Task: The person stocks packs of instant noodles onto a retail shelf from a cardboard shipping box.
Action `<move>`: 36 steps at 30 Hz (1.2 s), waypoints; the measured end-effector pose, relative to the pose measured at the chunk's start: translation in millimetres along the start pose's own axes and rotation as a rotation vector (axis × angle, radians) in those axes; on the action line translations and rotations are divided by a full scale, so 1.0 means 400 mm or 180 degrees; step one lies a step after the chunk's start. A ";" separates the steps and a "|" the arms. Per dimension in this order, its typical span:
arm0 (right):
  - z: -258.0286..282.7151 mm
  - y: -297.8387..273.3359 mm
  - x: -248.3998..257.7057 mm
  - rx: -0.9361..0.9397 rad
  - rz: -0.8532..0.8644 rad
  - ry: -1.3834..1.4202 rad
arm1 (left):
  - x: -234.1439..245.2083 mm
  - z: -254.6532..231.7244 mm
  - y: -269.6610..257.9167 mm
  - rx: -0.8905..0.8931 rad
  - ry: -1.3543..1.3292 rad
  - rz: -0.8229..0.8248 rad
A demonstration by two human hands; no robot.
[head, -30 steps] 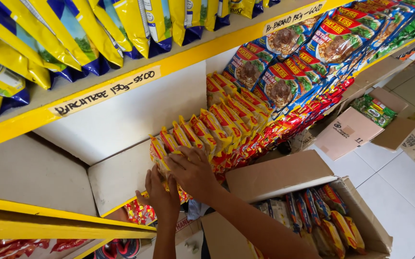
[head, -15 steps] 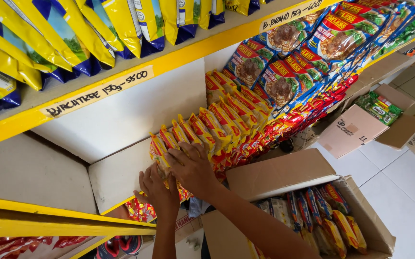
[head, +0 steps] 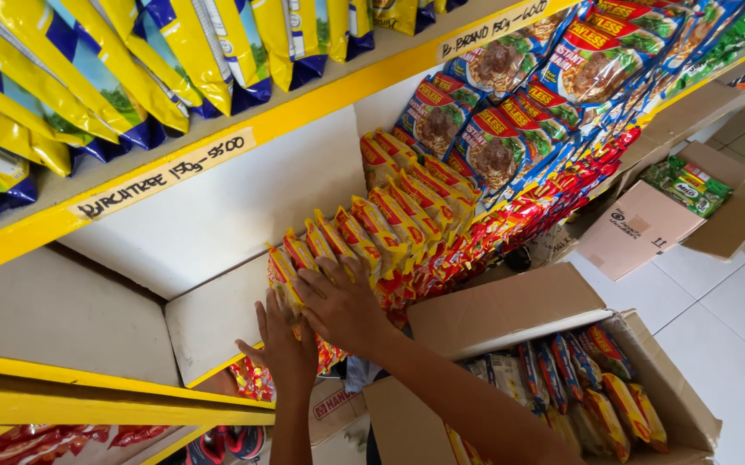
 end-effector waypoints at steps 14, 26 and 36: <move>-0.011 -0.168 0.110 -0.0053 -0.0325 0.0467 | 0.053 -0.129 -0.096 -0.0310 -0.0077 -0.0310; -0.209 -0.906 0.056 -0.1902 -0.0022 0.0981 | -0.336 -0.354 -0.442 -0.0560 -0.1896 0.1704; -0.400 -1.326 0.087 -0.4121 0.1498 0.0075 | -1.050 -0.448 -0.808 0.0162 -0.2227 0.4485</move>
Point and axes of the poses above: each hand's wrist, its own y-axis towards the middle knuckle, its own x-axis out of the back of the hand, z = x × y, the point moved 2 cm from there along y, towards the middle knuckle, and after that the axes turned 9 degrees about z, right-handed, at the moved point
